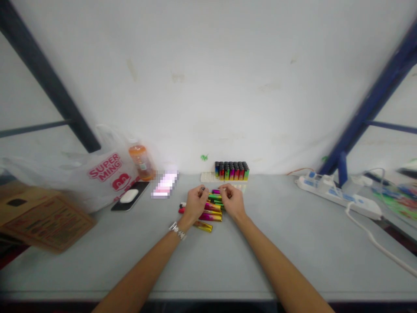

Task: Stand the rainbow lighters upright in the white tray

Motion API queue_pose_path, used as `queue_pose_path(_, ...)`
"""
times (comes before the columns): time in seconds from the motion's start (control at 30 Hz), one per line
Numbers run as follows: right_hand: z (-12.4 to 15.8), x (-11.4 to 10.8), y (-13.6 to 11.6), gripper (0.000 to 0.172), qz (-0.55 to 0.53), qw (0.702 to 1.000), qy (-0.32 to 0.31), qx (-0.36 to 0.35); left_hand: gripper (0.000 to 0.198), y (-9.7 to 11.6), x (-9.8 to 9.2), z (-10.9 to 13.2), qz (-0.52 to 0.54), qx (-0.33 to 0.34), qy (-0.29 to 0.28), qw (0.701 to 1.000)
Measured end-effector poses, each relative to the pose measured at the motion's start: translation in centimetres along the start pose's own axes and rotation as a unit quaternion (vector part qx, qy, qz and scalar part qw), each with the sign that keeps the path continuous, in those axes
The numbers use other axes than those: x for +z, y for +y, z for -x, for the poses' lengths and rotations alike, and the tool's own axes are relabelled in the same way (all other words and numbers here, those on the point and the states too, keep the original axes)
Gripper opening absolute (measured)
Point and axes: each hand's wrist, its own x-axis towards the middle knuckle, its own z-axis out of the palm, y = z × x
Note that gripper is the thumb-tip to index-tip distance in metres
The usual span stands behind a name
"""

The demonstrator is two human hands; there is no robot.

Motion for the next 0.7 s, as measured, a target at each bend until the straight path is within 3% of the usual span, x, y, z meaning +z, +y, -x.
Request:
queue_pose_path(0.37, 0.1, 0.0, -0.9, 0.029, 0.135, 0.99, -0.001, -0.042, 0.041, -0.3, 0.0, 0.0, 0.012, 0.004, 0.003, 1.0)
queue_pose_path(0.57, 0.2, 0.2, -1.1, 0.041, 0.142, 0.989, 0.0, -0.044, 0.048, -0.4, -0.1, 0.1, 0.012, -0.002, 0.0, 1.0)
queue_pose_path(0.7, 0.4, 0.1, -1.4, 0.034, 0.135, 0.989, -0.014, -0.05, 0.049, -0.4, -0.2, 0.1, 0.009, -0.003, -0.004, 1.0)
